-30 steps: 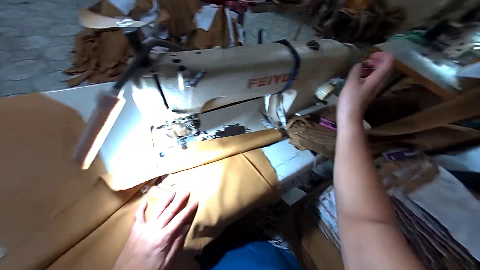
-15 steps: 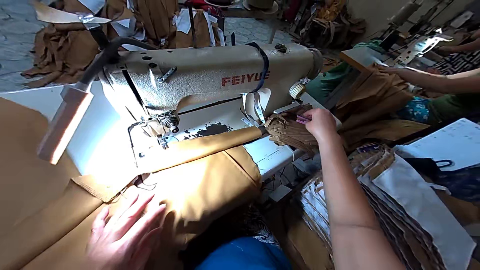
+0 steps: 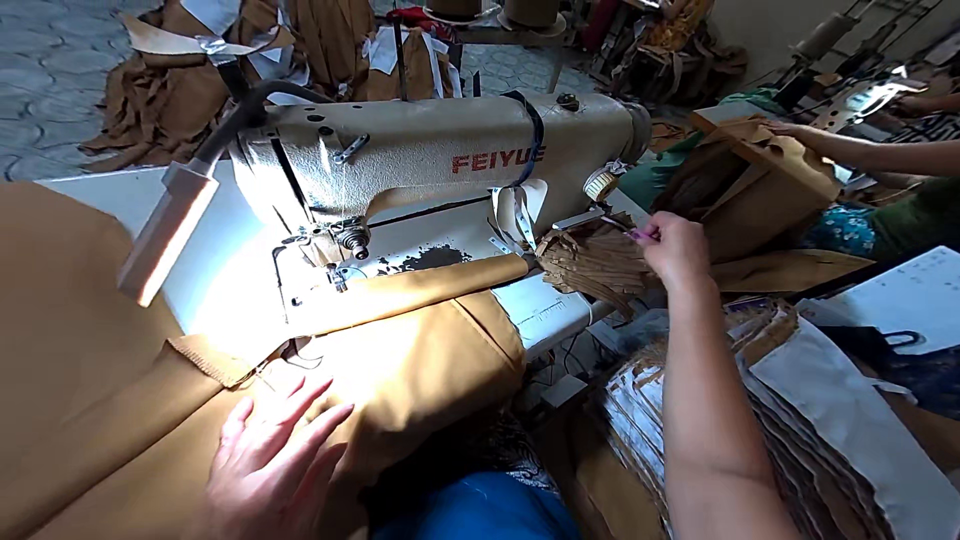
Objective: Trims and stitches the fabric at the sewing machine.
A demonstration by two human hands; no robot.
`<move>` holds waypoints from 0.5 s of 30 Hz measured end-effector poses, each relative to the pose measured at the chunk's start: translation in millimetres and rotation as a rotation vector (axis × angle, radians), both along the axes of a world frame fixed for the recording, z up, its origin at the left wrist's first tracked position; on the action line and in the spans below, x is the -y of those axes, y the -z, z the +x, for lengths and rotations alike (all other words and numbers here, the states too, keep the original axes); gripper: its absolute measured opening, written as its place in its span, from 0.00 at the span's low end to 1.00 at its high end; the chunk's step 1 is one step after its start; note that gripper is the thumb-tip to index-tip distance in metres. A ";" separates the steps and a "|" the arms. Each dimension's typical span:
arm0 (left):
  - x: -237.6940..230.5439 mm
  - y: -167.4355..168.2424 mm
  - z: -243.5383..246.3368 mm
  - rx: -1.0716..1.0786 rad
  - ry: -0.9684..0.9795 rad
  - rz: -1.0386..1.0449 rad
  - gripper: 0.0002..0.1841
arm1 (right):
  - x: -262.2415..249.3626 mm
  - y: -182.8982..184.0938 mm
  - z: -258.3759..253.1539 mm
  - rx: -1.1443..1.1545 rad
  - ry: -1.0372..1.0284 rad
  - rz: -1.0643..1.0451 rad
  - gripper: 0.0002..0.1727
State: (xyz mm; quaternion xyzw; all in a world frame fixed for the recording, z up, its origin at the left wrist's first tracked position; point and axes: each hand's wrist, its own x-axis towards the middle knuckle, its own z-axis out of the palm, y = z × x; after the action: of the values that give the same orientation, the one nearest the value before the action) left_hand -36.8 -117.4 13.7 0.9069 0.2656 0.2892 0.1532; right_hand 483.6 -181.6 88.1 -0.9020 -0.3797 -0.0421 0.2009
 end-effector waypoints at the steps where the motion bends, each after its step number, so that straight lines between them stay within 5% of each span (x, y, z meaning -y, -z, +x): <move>1: 2.0 -1.5 1.3 0.036 0.004 -0.014 0.16 | 10.5 -10.7 -11.8 0.015 0.020 0.049 0.11; 4: 10.5 -5.9 17.8 0.179 0.012 -0.039 0.15 | 39.6 -26.0 -62.7 0.048 -0.067 0.264 0.13; 6: 16.5 -7.8 38.1 0.262 0.051 -0.089 0.19 | 41.5 -19.7 -107.5 -0.019 -0.361 0.418 0.13; 9: 25.0 -11.5 62.0 0.301 0.137 -0.344 0.33 | 13.3 11.8 -198.5 -0.416 -0.837 0.558 0.09; 12: 23.6 -8.0 71.0 0.570 0.113 -0.526 0.23 | -12.9 38.2 -271.3 -0.700 -1.170 0.534 0.04; 15: 10.4 -10.9 52.0 0.765 -0.068 -0.598 0.19 | -40.8 41.3 -283.3 -0.572 -1.294 0.463 0.05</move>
State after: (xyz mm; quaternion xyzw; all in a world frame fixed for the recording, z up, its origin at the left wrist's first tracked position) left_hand 15.1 -127.8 24.7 0.6425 0.2909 0.5177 0.4843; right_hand 200.3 -140.8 46.8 -0.4087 -0.7492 0.2422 0.4614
